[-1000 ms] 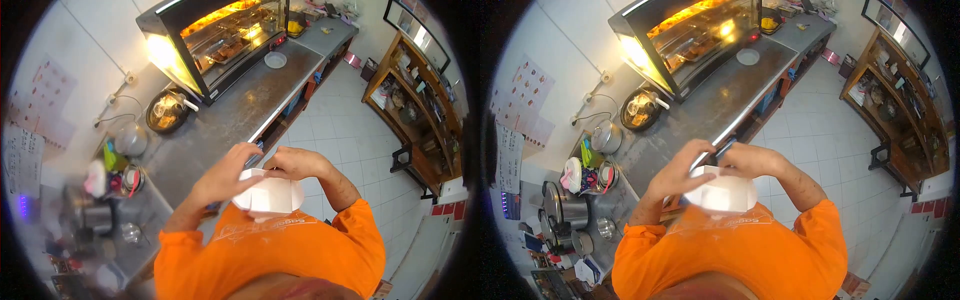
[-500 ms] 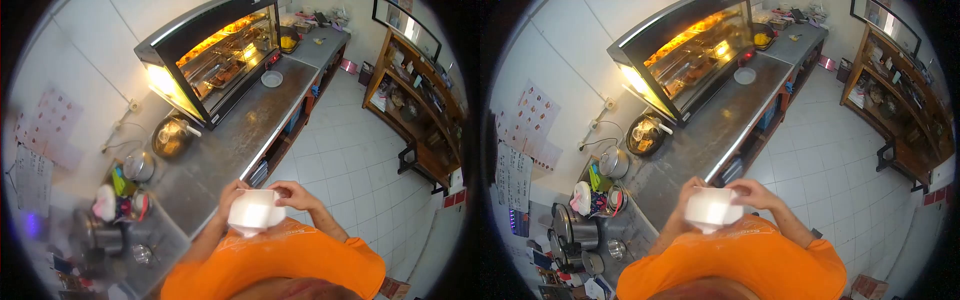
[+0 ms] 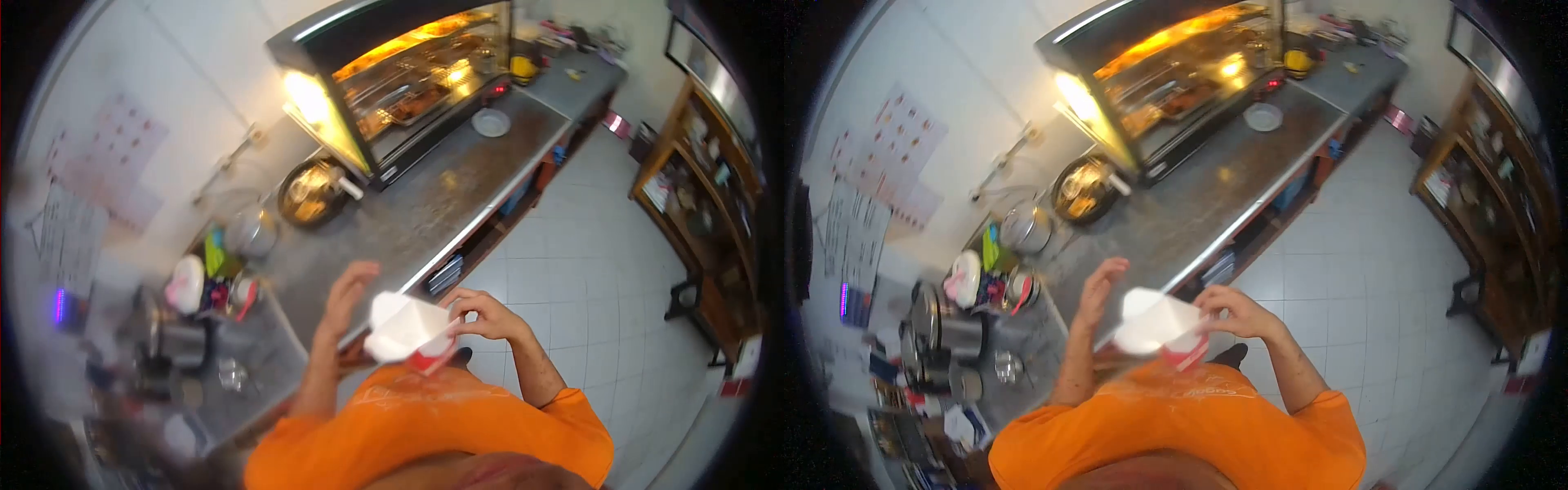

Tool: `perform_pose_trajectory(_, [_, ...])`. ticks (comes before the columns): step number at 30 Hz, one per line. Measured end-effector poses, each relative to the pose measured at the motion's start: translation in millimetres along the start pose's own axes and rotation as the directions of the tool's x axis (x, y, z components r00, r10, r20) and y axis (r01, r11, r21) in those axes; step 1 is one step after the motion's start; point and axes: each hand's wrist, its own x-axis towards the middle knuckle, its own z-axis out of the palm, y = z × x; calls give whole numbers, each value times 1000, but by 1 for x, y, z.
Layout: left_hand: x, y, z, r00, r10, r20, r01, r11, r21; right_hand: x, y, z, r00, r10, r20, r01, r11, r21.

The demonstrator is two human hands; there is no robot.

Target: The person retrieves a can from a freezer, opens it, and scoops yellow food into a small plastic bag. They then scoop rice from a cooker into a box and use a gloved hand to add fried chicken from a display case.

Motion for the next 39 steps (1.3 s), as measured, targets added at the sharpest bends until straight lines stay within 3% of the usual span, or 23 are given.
perform_pose_trajectory(1, [-4,21,-10,998,-6,-57,6,1000,4,5,-5,7,999,-1,-51,-6,991,-132])
perform_pose_trajectory(2, [-10,52,-18,973,97,208,-172,906,386,13,-7,17,996,-15,-91,-10,964,-265])
perform_pose_trajectory(3, [-24,83,-23,885,49,463,-378,655,654,21,-5,30,988,-76,-131,38,962,-269])
perform_pose_trajectory(4, [-39,103,-10,907,-38,419,-304,629,715,31,-5,43,997,-63,-47,49,965,-257])
perform_pose_trajectory(6, [-75,95,-20,886,-196,420,-247,567,786,54,-3,73,978,-170,-119,140,963,-230])
perform_pose_trajectory(7, [-93,89,-29,918,-197,343,-179,567,804,65,0,86,983,-167,-79,146,963,-226])
perform_pose_trajectory(9, [-130,76,-54,911,-338,237,-71,436,897,90,0,120,984,-174,23,175,961,-215])
perform_pose_trajectory(13, [-222,64,-87,943,-334,3,117,338,934,137,18,195,963,-174,205,215,957,-197])
perform_pose_trajectory(14, [-248,54,-91,972,-138,-192,220,233,947,150,30,217,954,-132,270,179,972,-155])
perform_pose_trajectory(15, [-274,46,-97,934,78,-349,336,143,931,164,44,238,943,-108,315,180,962,-207])
perform_pose_trajectory(16, [-297,40,-107,930,78,-359,347,134,928,176,68,261,938,-115,326,187,962,-198])
perform_pose_trajectory(18, [-345,29,-132,734,25,-679,664,186,725,201,119,317,965,11,262,81,937,-340])
perform_pose_trajectory(19, [-368,21,-144,671,-64,-739,733,209,647,215,137,346,965,8,260,82,940,-332])
perform_pose_trajectory(21, [-406,26,-160,658,-67,-750,742,230,630,232,169,396,980,-68,187,153,857,-492])
perform_pose_trajectory(24, [-450,28,-184,642,-92,-761,746,303,593,258,228,455,990,-79,121,133,821,-554])
perform_pose_trajectory(28, [-490,37,-216,665,-109,-739,716,375,589,284,219,495,997,-35,67,71,717,-694])
perform_pose_trajectory(29, [-499,36,-223,667,-115,-736,717,367,592,290,189,499,994,85,69,-2,640,-768])
perform_pose_trajectory(30, [-506,30,-232,641,-150,-752,734,405,545,299,165,501,995,81,64,-3,644,-765])
perform_pose_trajectory(32, [-511,21,-253,618,-181,-765,747,440,498,320,133,501,996,-81,46,88,643,-761])
perform_pose_trajectory(35, [-501,5,-290,609,-112,-785,724,483,493,395,113,492,929,-368,25,260,603,-754])
perform_pose_trajectory(37, [-484,-6,-326,687,-45,-726,575,645,504,466,92,494,867,-497,31,339,542,-769])
perform_pose_trajectory(39, [-456,-8,-370,714,-23,-699,542,650,532,539,83,506,817,-575,37,381,492,-782])
